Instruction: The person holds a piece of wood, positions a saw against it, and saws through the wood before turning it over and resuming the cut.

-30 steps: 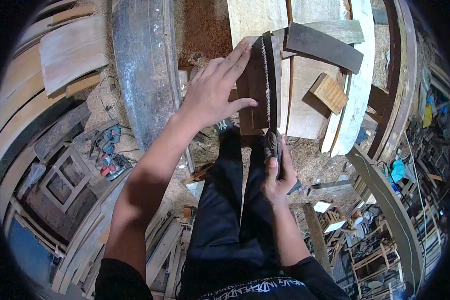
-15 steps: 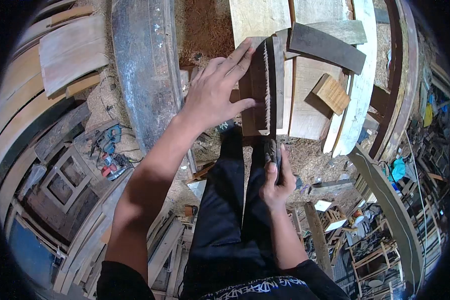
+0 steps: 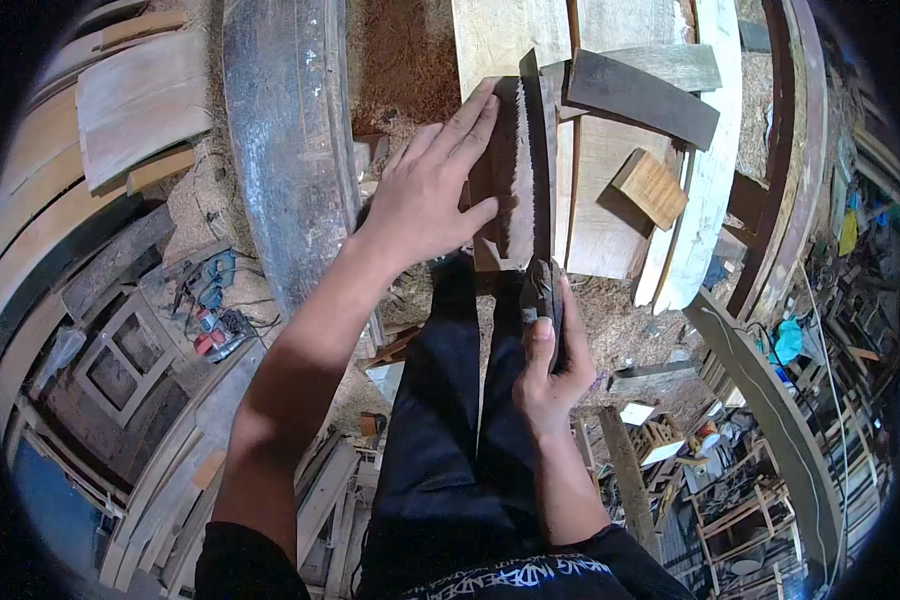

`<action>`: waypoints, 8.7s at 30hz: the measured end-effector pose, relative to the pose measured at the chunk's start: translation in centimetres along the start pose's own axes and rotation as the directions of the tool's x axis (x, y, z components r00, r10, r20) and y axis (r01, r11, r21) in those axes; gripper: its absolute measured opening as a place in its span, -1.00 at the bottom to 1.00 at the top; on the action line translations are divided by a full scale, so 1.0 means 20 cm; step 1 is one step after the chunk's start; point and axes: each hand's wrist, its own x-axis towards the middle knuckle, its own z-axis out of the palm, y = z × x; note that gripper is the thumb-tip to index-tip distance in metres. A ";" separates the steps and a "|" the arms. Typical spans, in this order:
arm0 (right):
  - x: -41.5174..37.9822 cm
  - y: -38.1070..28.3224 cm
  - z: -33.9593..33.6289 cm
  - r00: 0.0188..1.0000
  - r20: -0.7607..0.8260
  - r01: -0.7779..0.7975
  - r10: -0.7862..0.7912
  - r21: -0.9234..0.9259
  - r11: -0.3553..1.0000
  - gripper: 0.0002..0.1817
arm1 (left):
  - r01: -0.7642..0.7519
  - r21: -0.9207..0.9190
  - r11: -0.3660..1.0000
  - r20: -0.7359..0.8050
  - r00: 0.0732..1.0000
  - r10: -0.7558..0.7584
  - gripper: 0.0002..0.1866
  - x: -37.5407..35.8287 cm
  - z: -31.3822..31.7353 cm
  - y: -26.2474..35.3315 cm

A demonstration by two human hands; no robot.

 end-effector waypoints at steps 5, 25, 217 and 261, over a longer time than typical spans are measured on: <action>0.00 -0.07 -0.04 1.000 0.012 -0.017 0.017 0.002 1.000 -0.50 | 0.023 0.039 0.999 -0.013 1.000 -0.022 0.09 0.00 -0.01 0.06; 0.04 -0.24 -0.10 0.995 0.087 0.050 -0.046 -0.045 0.998 -0.51 | 0.027 0.271 0.962 0.090 0.995 -0.053 -0.16 -0.12 0.03 0.18; -0.51 0.75 0.10 0.876 -0.233 0.482 -0.423 0.381 0.789 -0.44 | -0.483 0.204 0.851 -0.083 0.858 0.507 0.25 -0.30 0.30 -0.03; -0.46 0.72 0.16 0.639 -0.349 0.731 -0.685 0.000 0.682 -0.45 | -0.529 0.112 0.841 -0.083 0.839 0.538 0.10 -0.29 0.31 0.00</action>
